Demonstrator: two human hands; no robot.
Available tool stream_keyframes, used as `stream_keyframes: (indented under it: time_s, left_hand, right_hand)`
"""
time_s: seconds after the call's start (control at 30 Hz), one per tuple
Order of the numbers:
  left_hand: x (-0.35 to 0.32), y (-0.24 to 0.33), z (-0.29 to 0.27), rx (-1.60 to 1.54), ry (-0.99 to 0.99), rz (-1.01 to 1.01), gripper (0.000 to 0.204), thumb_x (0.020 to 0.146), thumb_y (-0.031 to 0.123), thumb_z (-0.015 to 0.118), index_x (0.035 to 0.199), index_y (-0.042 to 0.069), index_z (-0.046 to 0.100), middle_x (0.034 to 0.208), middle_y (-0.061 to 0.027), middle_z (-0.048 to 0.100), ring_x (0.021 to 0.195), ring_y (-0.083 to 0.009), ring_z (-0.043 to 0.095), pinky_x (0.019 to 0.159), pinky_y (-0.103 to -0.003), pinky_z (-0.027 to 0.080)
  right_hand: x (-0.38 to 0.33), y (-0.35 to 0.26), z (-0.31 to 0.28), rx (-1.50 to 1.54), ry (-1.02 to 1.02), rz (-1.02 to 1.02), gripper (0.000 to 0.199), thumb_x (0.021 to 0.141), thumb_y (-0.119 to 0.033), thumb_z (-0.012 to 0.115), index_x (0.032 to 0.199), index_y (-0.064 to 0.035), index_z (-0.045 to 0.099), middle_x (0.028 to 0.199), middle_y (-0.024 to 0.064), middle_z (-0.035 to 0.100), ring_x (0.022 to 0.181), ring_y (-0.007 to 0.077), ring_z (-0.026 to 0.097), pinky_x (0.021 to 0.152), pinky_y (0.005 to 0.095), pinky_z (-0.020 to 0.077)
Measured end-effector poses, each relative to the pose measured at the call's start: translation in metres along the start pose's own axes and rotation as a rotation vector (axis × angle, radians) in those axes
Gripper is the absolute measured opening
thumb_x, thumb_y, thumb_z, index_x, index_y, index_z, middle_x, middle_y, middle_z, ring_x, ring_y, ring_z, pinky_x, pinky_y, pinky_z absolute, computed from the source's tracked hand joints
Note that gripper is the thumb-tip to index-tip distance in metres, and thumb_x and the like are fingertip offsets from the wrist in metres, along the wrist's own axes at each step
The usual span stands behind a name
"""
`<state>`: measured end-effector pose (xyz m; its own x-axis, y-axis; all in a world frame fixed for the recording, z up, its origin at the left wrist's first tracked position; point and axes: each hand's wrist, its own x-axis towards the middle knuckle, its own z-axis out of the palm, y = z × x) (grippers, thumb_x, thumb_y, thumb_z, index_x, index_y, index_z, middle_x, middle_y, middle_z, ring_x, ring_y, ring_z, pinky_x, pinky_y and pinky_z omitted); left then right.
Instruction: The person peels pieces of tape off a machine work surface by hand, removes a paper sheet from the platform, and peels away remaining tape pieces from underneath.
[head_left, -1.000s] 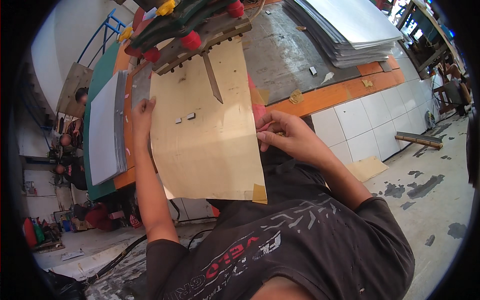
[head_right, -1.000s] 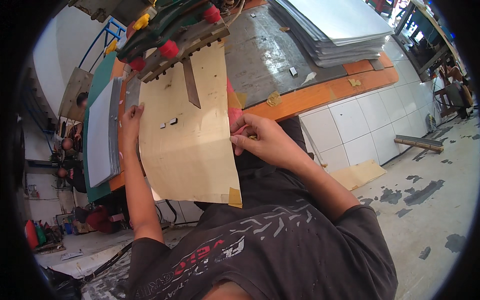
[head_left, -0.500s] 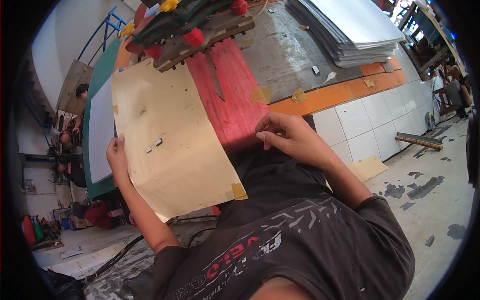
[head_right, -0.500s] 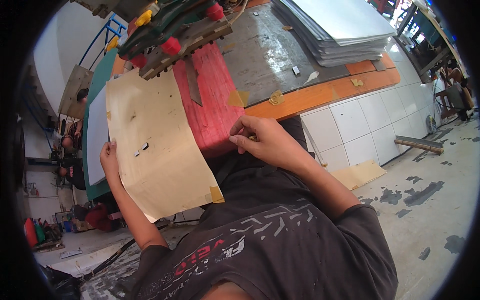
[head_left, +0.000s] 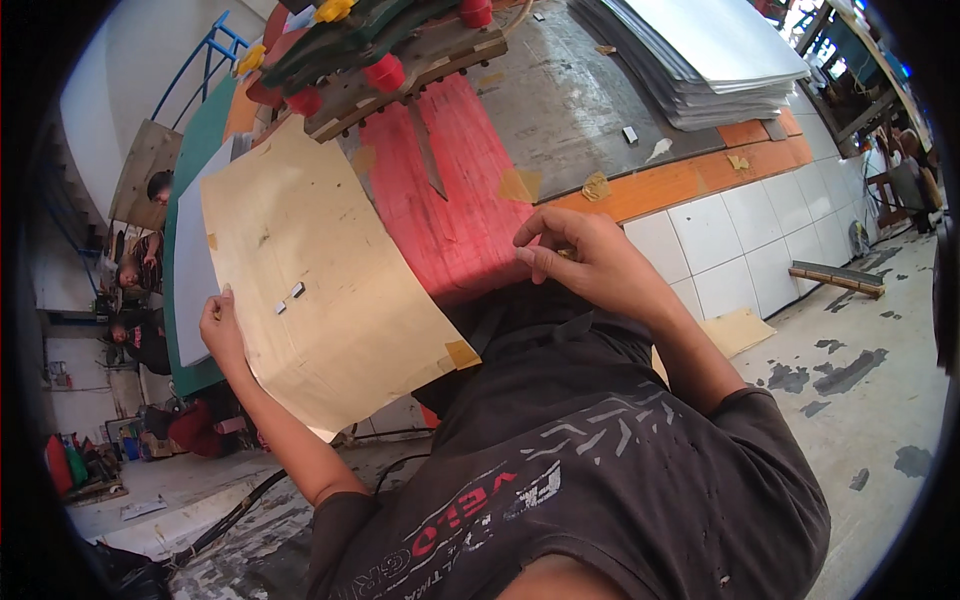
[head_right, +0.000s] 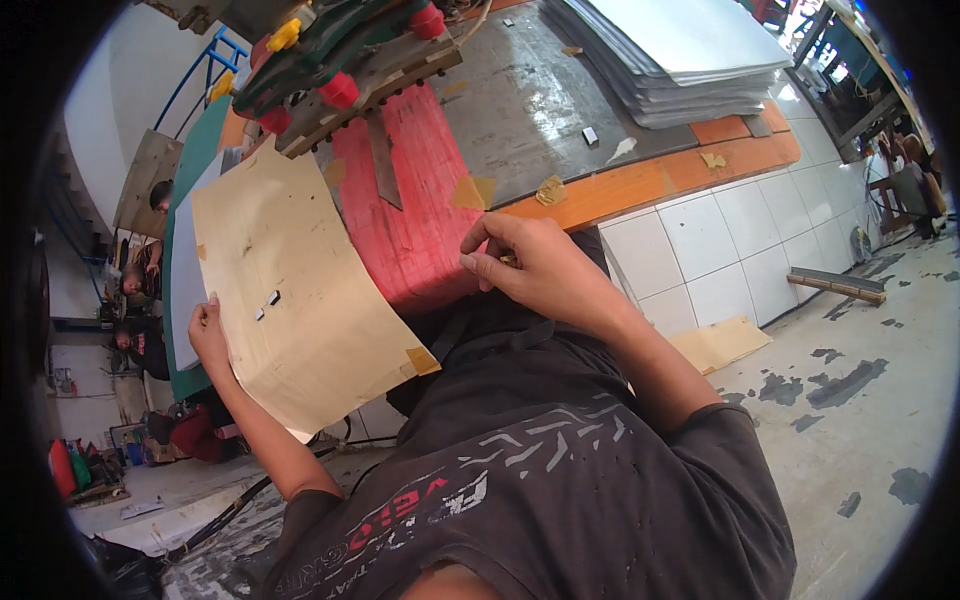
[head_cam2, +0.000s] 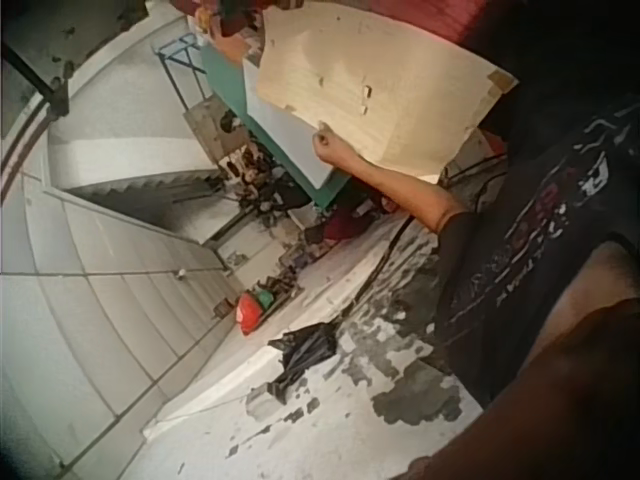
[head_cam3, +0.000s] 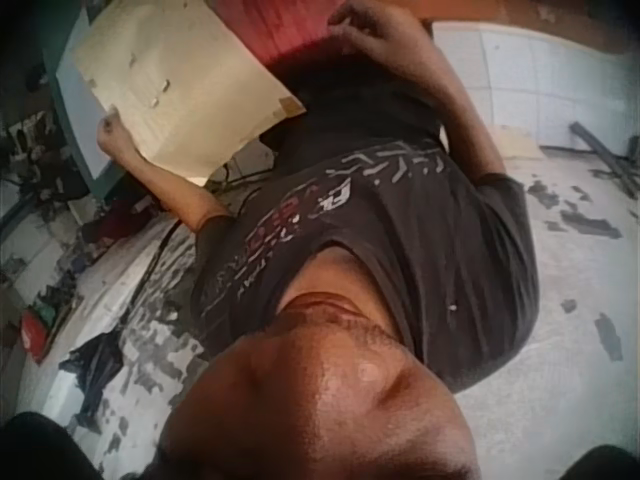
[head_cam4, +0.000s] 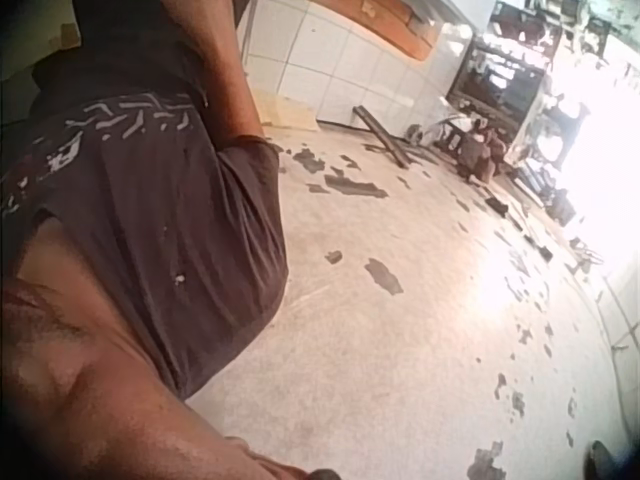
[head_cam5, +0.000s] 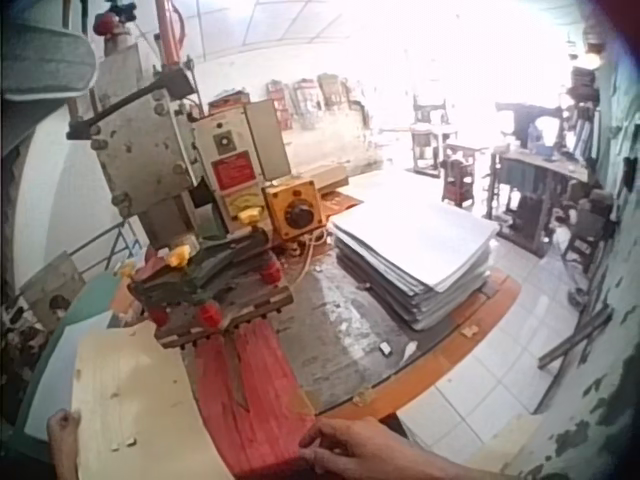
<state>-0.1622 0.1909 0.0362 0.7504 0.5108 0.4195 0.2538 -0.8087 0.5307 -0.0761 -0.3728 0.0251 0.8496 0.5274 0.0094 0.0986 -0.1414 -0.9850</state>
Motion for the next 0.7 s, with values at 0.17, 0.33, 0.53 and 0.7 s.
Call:
stream_keyframes:
  time_s: [0.17, 0.33, 0.53, 0.7]
  left_hand:
    - [0.004, 0.005, -0.001, 0.120, 0.016, -0.042, 0.043, 0.098, 0.034, 0.068, 0.075, -0.001, 0.054, 0.065, -0.0003, 0.045, 0.064, -0.0117, 0.039, 0.059, -0.030, 0.038]
    - [0.004, 0.006, 0.000, 0.201, 0.002, -0.067, 0.043, 0.096, 0.034, 0.069, 0.077, -0.002, 0.057, 0.065, -0.0049, 0.051, 0.064, -0.0153, 0.043, 0.062, -0.033, 0.042]
    - [0.008, -0.012, -0.005, 0.219, 0.115, -0.013, 0.040, 0.096, 0.033, 0.069, 0.081, -0.003, 0.059, 0.067, -0.0079, 0.055, 0.064, -0.0188, 0.047, 0.065, -0.036, 0.045]
    - [0.014, -0.016, -0.015, 0.249, 0.167, 0.030, 0.038, 0.096, 0.032, 0.070, 0.082, -0.002, 0.060, 0.068, -0.0077, 0.056, 0.064, -0.0184, 0.048, 0.064, -0.036, 0.045]
  right_hand:
    - [-0.003, 0.001, -0.004, -0.018, -0.009, -0.002, 0.017, 0.096, -0.013, 0.066, 0.102, 0.0028, 0.064, 0.076, 0.0094, 0.070, 0.071, 0.0151, 0.067, 0.068, 0.0307, 0.0509]
    - [-0.004, 0.004, -0.005, 0.002, 0.006, -0.023, 0.016, 0.096, -0.013, 0.066, 0.101, 0.0024, 0.064, 0.076, 0.0087, 0.070, 0.071, 0.0146, 0.067, 0.068, 0.0305, 0.0506]
    - [-0.003, 0.002, -0.003, 0.007, 0.004, -0.018, 0.016, 0.097, -0.012, 0.066, 0.101, 0.0027, 0.064, 0.076, 0.0087, 0.070, 0.071, 0.0143, 0.067, 0.067, 0.0299, 0.0507]
    - [-0.003, 0.002, -0.001, -0.013, -0.016, -0.007, 0.015, 0.097, -0.012, 0.066, 0.103, 0.0025, 0.064, 0.077, 0.0061, 0.068, 0.072, 0.0113, 0.066, 0.068, 0.0273, 0.0500]
